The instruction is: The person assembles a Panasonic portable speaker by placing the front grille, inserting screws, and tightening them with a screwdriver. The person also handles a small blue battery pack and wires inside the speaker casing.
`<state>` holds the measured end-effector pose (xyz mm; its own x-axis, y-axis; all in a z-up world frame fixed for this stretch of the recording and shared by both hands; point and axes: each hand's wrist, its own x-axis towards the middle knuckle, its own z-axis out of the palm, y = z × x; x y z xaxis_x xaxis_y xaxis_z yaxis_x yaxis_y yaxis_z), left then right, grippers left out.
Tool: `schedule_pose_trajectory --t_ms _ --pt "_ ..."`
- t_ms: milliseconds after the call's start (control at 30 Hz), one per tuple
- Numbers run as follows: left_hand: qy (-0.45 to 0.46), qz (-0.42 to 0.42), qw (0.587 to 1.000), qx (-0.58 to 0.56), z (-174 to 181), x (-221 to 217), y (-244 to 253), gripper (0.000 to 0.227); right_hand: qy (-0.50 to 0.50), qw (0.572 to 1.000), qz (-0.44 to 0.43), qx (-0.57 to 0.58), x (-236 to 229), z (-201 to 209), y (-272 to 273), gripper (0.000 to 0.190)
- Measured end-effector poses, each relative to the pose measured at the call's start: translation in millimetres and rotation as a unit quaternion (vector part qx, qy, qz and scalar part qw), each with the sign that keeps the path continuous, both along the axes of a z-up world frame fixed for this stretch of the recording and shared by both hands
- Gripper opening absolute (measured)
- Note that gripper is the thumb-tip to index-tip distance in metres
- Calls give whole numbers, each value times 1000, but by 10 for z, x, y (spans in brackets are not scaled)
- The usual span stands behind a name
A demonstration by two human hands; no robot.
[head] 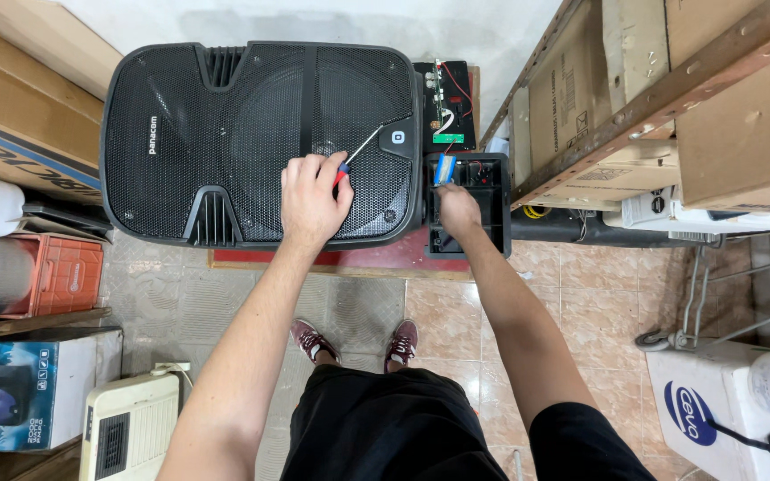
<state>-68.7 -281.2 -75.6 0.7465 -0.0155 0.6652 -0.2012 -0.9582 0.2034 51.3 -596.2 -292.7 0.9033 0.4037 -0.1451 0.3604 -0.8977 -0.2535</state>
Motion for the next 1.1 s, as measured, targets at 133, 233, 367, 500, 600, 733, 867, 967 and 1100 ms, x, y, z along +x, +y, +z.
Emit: schedule_pose_trajectory --t_ms 133,233,367,500,600,733,867,967,1100 --pt "-2 -1 1000 0 -37 4 9 37 40 999 27 -6 9 -117 -23 46" --pt "-2 -1 1000 -1 -25 -2 6 37 45 999 27 -3 -29 -86 -53 53" --pt "0 -2 1000 -2 -24 2 8 36 46 998 26 -24 -39 -53 -94 61" --pt "1 -1 1000 0 -46 0 12 36 47 999 14 2 10 -226 -124 42" --pt "1 1 1000 -1 -43 4 8 36 42 999 25 23 100 -335 -123 36" --pt "3 -1 1000 -3 -27 -1 2 36 144 990 -7 11 139 -359 -72 49" --pt "5 1 1000 -2 -9 -12 -2 36 147 988 -28 -39 124 -364 6 58" --pt "4 0 1000 -4 -15 -11 1 35 141 988 -49 -40 149 -466 20 41" --pt "11 0 1000 -7 1 -14 0 36 138 988 -43 -60 9 -21 115 33"
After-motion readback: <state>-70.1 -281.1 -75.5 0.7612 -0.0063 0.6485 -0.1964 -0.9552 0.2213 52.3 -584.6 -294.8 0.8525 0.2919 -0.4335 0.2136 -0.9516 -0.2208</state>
